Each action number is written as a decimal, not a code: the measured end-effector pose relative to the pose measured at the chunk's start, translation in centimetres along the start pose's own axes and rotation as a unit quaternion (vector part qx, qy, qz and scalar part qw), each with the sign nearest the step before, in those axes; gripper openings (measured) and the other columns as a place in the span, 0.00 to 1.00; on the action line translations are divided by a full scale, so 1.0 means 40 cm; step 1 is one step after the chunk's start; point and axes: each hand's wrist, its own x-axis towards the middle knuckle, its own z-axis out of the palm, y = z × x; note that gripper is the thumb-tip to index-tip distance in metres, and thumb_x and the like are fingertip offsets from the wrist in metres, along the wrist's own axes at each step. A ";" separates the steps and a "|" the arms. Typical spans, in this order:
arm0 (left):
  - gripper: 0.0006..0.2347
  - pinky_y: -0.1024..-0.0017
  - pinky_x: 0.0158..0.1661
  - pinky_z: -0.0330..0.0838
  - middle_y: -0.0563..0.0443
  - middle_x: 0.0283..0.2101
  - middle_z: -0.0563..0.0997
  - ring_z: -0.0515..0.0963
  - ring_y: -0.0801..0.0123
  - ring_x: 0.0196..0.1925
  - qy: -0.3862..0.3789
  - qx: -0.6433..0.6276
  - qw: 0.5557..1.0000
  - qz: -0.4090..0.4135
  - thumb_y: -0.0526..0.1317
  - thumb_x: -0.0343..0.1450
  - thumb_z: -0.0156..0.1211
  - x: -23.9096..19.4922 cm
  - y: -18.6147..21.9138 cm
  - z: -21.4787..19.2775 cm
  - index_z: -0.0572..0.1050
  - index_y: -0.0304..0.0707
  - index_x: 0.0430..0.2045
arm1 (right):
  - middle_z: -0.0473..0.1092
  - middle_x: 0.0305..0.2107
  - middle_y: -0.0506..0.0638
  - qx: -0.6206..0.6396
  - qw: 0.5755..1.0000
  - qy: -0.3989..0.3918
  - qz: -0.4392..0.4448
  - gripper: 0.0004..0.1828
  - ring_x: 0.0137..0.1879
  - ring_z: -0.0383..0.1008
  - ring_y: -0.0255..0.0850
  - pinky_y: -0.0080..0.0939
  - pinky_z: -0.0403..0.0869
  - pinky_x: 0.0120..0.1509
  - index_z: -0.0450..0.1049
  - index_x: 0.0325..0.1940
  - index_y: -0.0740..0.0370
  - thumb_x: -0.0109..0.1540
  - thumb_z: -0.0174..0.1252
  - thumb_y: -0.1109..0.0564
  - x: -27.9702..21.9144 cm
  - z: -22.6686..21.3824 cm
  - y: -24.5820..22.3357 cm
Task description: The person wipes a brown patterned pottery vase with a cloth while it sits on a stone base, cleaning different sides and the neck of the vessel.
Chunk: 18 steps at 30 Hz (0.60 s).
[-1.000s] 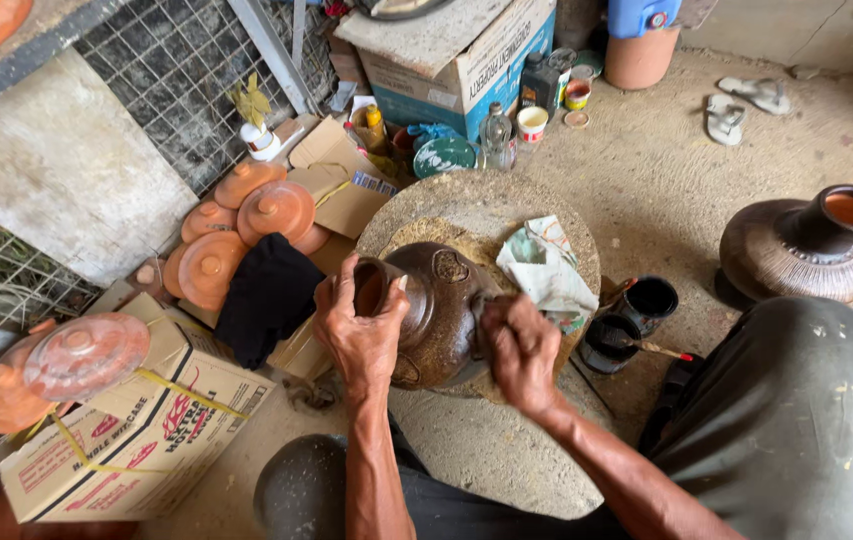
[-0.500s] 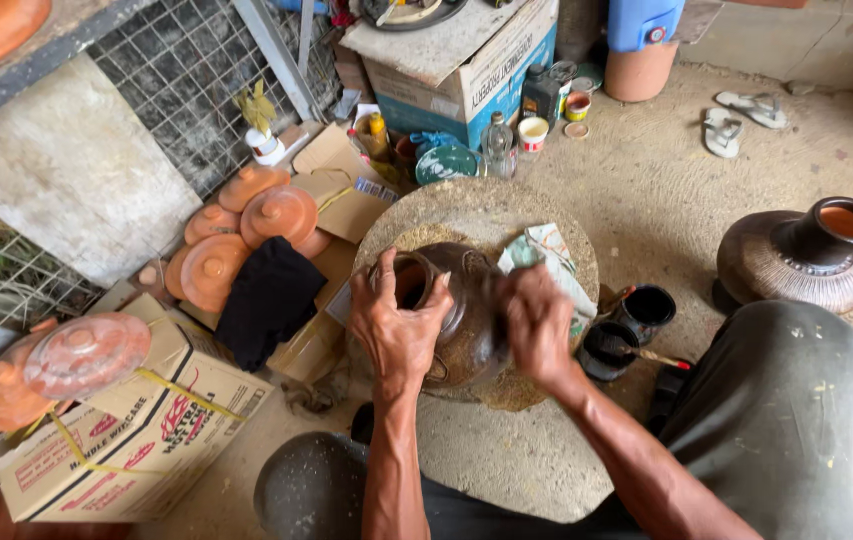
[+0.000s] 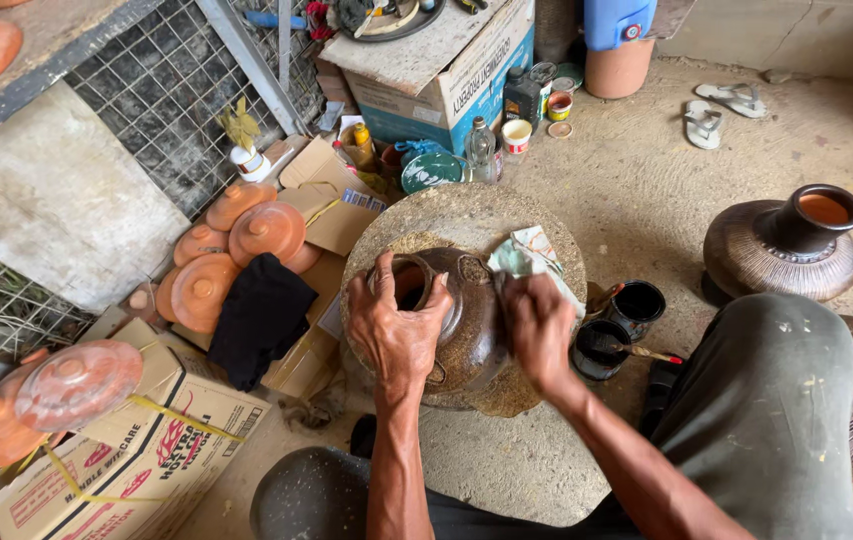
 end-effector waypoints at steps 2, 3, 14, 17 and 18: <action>0.29 0.53 0.36 0.74 0.38 0.38 0.76 0.79 0.48 0.39 0.010 0.000 1.000 -0.004 0.48 0.57 0.79 -0.007 0.006 0.012 0.76 0.37 0.51 | 0.68 0.21 0.50 -0.064 0.985 -0.010 -0.160 0.13 0.19 0.62 0.35 0.35 0.63 0.17 0.68 0.28 0.66 0.66 0.44 0.70 -0.035 -0.014 -0.029; 0.29 0.53 0.36 0.74 0.38 0.38 0.76 0.79 0.48 0.39 0.006 0.001 1.000 -0.008 0.48 0.57 0.79 -0.015 0.009 0.016 0.76 0.37 0.51 | 0.68 0.24 0.55 -0.154 0.935 -0.031 -0.318 0.07 0.24 0.67 0.42 0.40 0.67 0.20 0.69 0.33 0.73 0.64 0.48 0.71 -0.064 -0.034 -0.045; 0.34 0.52 0.37 0.74 0.33 0.41 0.74 0.78 0.45 0.40 -0.033 0.020 0.999 0.017 0.55 0.59 0.75 -0.014 0.086 0.095 0.74 0.31 0.55 | 0.68 0.31 0.67 -0.256 0.905 -0.091 -0.327 0.03 0.28 0.67 0.52 0.51 0.69 0.25 0.70 0.31 0.75 0.54 0.52 0.71 -0.031 -0.057 -0.046; 0.35 0.52 0.33 0.73 0.30 0.42 0.74 0.77 0.45 0.38 -0.098 0.040 0.994 -0.002 0.57 0.61 0.74 -0.013 0.102 0.116 0.74 0.31 0.56 | 0.66 0.26 0.57 -0.345 0.833 -0.096 -0.422 0.06 0.32 0.69 0.52 0.50 0.71 0.30 0.68 0.29 0.67 0.49 0.56 0.69 -0.010 -0.069 -0.002; 0.35 0.52 0.33 0.73 0.30 0.42 0.74 0.77 0.45 0.38 -0.096 0.038 0.995 0.003 0.57 0.61 0.74 -0.009 0.112 0.121 0.74 0.31 0.56 | 0.67 0.25 0.58 -0.349 0.881 -0.071 -0.311 0.03 0.28 0.67 0.50 0.51 0.69 0.27 0.70 0.30 0.68 0.53 0.55 0.69 0.043 -0.063 0.012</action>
